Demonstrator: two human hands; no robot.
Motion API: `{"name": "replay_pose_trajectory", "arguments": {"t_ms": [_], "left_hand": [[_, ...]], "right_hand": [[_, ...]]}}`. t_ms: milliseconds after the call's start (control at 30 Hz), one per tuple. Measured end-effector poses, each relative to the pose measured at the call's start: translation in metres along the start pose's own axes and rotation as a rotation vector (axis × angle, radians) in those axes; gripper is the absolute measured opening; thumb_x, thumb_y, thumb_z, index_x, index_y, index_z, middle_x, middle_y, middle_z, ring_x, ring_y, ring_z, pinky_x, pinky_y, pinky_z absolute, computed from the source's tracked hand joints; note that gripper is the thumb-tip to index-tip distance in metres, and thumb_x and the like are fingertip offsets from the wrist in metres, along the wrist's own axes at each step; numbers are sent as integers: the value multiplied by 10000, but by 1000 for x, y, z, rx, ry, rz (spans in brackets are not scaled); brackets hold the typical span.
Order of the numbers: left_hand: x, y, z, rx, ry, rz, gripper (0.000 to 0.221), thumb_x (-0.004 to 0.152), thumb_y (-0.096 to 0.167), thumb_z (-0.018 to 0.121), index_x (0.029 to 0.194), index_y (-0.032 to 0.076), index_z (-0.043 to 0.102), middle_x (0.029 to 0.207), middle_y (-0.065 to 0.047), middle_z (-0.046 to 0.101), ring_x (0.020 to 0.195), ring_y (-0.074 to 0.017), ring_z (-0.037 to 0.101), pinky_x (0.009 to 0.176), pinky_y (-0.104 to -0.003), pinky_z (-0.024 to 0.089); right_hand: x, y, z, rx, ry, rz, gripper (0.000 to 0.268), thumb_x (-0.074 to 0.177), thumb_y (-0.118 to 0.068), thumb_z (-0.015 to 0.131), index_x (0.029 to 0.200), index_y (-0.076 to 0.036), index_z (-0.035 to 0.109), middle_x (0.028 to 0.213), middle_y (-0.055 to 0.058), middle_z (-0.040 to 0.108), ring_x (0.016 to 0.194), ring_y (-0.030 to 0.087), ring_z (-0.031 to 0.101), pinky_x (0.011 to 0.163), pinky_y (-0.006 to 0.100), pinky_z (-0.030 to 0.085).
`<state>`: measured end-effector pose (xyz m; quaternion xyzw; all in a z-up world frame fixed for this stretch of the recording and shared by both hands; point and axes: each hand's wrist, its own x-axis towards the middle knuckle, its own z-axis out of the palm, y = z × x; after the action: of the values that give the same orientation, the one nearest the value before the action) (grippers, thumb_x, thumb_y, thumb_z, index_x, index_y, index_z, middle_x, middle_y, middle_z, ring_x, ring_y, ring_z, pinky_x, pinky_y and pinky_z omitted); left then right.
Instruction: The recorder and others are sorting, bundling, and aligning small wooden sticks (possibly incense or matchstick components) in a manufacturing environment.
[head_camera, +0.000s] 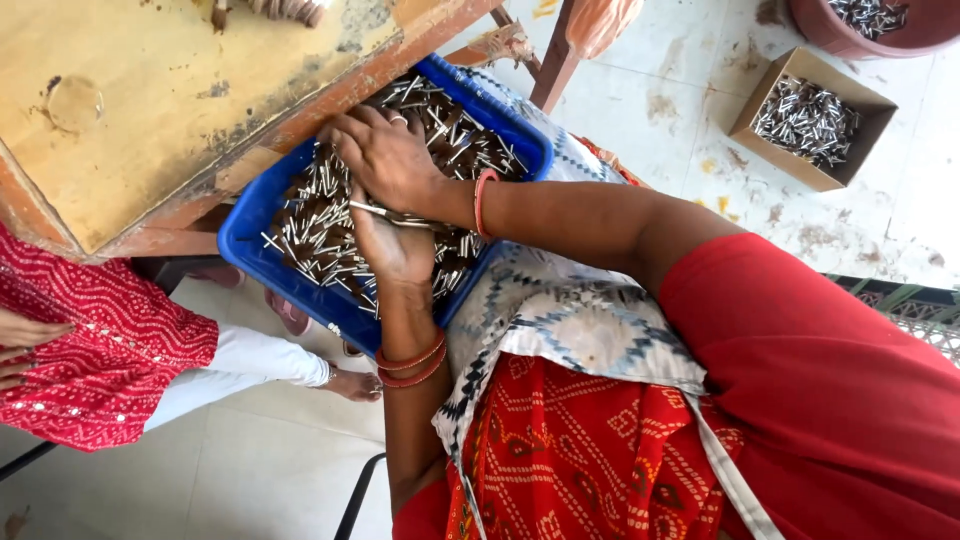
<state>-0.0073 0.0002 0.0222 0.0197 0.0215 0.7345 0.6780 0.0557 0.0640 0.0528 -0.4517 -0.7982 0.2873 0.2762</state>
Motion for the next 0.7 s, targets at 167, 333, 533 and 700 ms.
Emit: {"name": "replay_pose_trajectory", "arguments": {"t_ms": [167,333,533,700], "left_hand": [[1,9,41,374,0,30,656,1032,599,339,1622,337,223,1688,21,288,1545,-307,301,1209,-641,253],[-8,-3,33,451,7,-36,688,1071,608,353,1653,254,254,1702,-37,317,1586,-305,313,1293,-612,247],[-6,-2,23,467,-12,-4,692,1076,599,376,1659,243,267,1677,-62,349,1570,-307,344,1291,-593,278],[-3,2,22,507,14,-38,694,1084,592,399,1666,240,258,1700,-73,333,1578,-302,329,1301,-578,261]], "right_hand": [[-28,-44,-6,-95,86,-100,446,1072,-458,439,1457,-263,553,1485,221,471,1278,525,463,999,714,334],[1,-22,-17,-104,45,14,427,1078,-457,382,1429,-303,569,1471,104,545,1329,414,534,1110,685,348],[-13,-27,2,-171,120,-43,468,1063,-509,360,1422,-278,551,1443,179,547,1253,439,542,1062,725,354],[-3,-23,-9,-56,-61,112,488,1099,-497,301,1469,-279,535,1470,89,578,1348,364,571,1181,698,353]]}}
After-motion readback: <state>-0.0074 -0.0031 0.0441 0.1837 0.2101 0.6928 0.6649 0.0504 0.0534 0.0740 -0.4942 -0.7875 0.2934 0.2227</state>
